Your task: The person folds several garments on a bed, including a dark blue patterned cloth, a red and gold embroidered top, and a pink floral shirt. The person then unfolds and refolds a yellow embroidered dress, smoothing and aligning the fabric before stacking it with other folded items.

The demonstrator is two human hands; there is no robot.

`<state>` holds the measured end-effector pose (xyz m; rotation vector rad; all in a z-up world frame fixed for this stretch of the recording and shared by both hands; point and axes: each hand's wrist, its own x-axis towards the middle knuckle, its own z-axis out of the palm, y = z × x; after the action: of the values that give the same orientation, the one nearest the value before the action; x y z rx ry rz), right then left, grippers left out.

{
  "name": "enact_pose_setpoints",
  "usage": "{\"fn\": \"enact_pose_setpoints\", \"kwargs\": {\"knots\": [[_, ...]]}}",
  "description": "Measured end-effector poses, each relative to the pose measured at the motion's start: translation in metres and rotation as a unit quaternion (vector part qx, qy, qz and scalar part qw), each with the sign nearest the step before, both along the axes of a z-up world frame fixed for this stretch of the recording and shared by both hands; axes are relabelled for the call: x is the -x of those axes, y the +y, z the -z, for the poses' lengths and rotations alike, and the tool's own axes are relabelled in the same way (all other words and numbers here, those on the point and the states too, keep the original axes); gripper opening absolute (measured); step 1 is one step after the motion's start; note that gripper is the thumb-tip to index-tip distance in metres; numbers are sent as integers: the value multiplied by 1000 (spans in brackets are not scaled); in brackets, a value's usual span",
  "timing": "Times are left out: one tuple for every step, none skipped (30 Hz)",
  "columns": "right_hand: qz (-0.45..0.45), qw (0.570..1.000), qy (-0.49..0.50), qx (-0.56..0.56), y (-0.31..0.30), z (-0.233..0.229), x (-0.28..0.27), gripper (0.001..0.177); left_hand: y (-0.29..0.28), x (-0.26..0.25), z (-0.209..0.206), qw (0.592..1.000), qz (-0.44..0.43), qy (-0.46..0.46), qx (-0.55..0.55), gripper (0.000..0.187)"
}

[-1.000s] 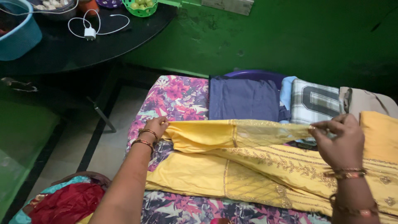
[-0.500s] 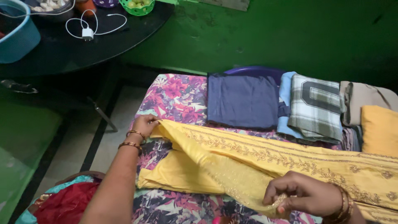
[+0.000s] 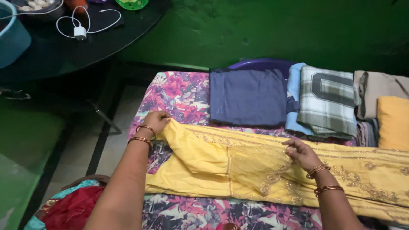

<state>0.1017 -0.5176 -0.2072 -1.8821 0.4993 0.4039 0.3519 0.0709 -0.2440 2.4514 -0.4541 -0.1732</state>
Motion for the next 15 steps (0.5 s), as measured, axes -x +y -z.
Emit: {"fn": "enact_pose_setpoints", "kwargs": {"knots": [[3,1000,-22,-13,-5,2,1,32,3,-1,2,999,-9,22,26,19],[6,999,-44,-24,-11,-1,2,31,5,0,4,997,-19,43,53,20],[8,997,-67,-35,-15,-5,5,31,8,3,4,995,-41,63,70,20],[20,997,-68,-37,-19,-12,3,31,12,4,2,991,-63,79,89,19],[33,996,-69,-38,-20,-17,1,31,16,5,-1,986,-86,95,107,19],[45,996,-71,-41,-19,-21,-2,31,17,6,-5,991,-74,83,80,19],[52,997,-55,11,-16,-24,-4,32,17,8,-10,994,-63,71,54,19],[58,996,-37,63,-12,-24,-5,32,16,13,-14,996,-50,62,27,20],[64,991,-18,115,-7,-22,-6,32,11,17,-18,996,-65,57,17,20],[70,988,-6,138,0,-19,-12,32,3,19,-24,996,-79,50,7,20],[76,984,6,160,7,-15,-17,32,-4,21,-31,995,-94,43,-3,20],[82,980,20,182,13,-12,-19,32,-11,26,-37,994,-99,31,-24,19],[74,976,-46,202,19,-9,-21,35,-17,31,-44,993,-104,18,-46,18],[65,967,-112,220,25,-8,-22,39,-22,36,-51,992,-109,6,-67,18],[55,953,-178,238,29,-9,-21,44,-28,42,-56,990,-116,-17,-77,17]]}}
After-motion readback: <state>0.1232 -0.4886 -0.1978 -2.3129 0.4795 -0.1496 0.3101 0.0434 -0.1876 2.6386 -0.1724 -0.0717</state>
